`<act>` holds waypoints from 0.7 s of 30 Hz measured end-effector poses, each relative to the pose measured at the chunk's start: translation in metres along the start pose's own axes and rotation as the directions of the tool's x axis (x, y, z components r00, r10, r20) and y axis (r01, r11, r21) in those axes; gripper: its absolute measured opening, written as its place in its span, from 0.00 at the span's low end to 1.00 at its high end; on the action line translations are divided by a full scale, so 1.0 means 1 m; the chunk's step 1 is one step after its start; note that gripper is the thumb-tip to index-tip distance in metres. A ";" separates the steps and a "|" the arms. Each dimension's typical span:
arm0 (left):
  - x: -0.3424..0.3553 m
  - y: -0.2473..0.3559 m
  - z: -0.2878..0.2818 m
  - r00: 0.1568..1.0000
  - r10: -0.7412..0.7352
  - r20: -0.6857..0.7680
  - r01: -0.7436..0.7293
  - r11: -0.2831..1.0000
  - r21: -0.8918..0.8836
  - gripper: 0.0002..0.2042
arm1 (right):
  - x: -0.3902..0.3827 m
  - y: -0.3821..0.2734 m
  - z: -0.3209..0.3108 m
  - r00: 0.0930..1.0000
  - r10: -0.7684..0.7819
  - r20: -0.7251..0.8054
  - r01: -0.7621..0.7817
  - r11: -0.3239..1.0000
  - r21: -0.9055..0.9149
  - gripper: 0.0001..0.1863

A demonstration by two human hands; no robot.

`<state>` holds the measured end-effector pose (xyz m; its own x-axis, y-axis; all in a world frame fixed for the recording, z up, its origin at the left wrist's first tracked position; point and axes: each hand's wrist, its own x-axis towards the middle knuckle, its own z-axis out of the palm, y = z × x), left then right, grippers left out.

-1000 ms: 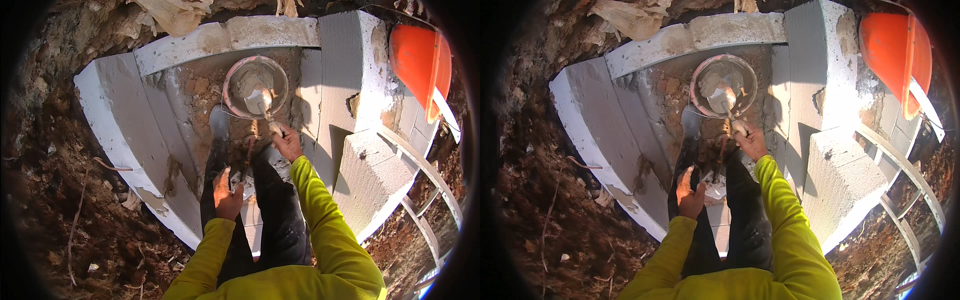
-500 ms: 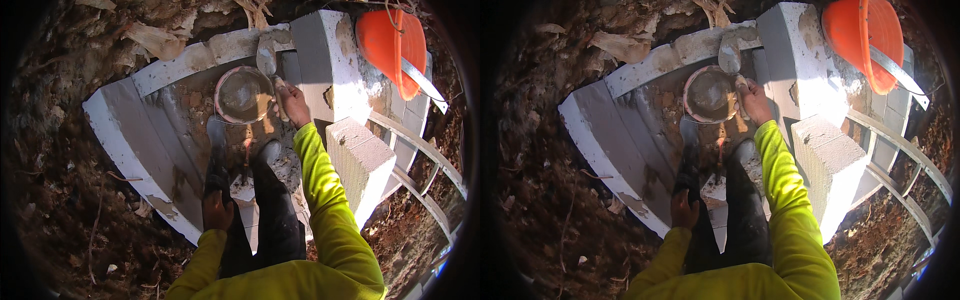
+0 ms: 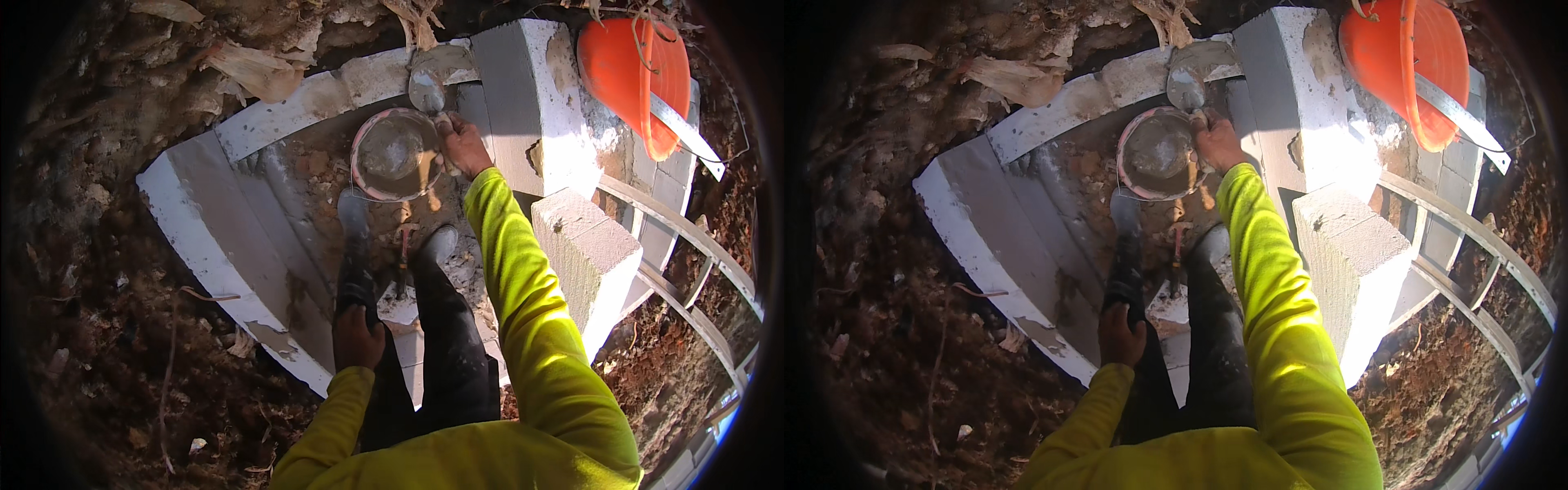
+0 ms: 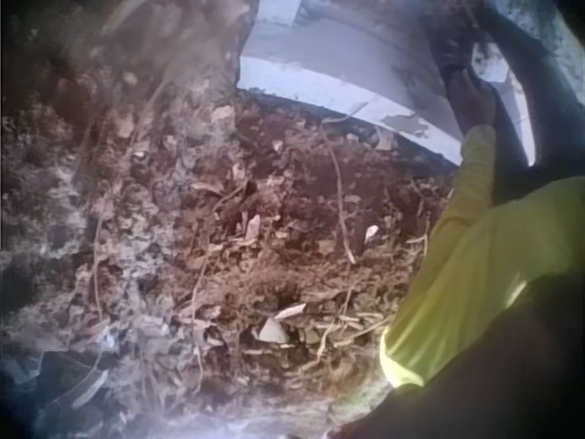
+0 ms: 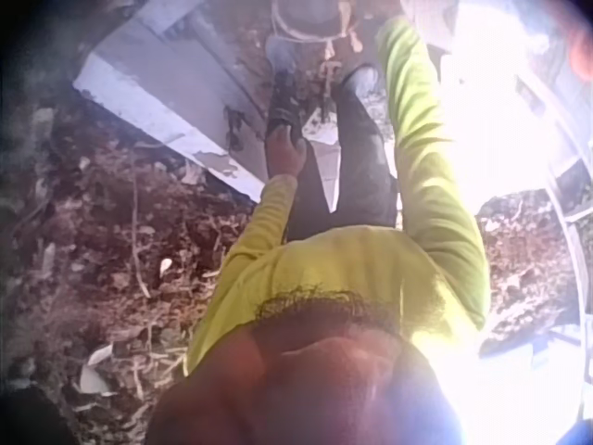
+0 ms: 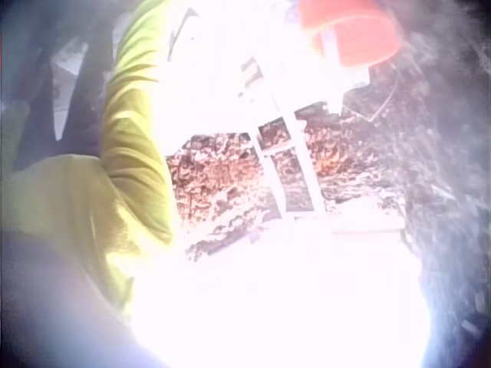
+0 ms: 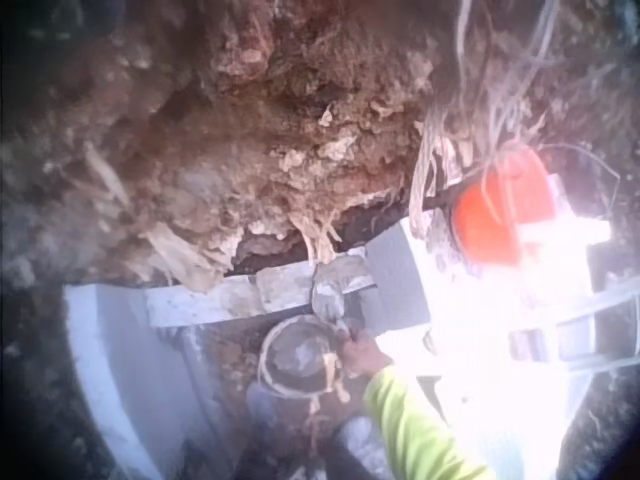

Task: The person applies mortar to a concrete block structure using a trowel, then measures the area with a tape measure. They retrieve a large white block, place it on the structure, and cut it to size using a hand saw. Finally, they apply more mortar to the joints.

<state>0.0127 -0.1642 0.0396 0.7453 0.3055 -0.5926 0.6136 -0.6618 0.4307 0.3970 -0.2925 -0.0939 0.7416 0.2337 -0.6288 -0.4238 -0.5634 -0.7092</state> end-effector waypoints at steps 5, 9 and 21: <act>-0.001 -0.006 0.005 1.000 0.016 -0.021 -0.017 1.000 -0.016 0.24 | -0.021 0.003 0.074 0.997 -0.046 -0.068 0.021 0.943 -0.333 0.22; 0.002 -0.007 0.003 1.000 -0.004 -0.018 0.004 1.000 -0.003 0.24 | -0.036 -0.014 0.049 0.992 -0.088 0.088 0.122 0.819 -0.561 0.23; 0.003 -0.007 0.007 0.999 -0.004 -0.033 0.003 0.999 -0.033 0.24 | -0.010 0.047 -0.015 0.973 0.062 -0.221 -0.114 0.967 -0.230 0.26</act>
<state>0.0091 -0.1638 0.0298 0.7510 0.3305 -0.5716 0.6242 -0.6378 0.4513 0.3779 -0.3337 -0.1166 0.8104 0.0178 -0.5856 -0.3741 -0.7534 -0.5407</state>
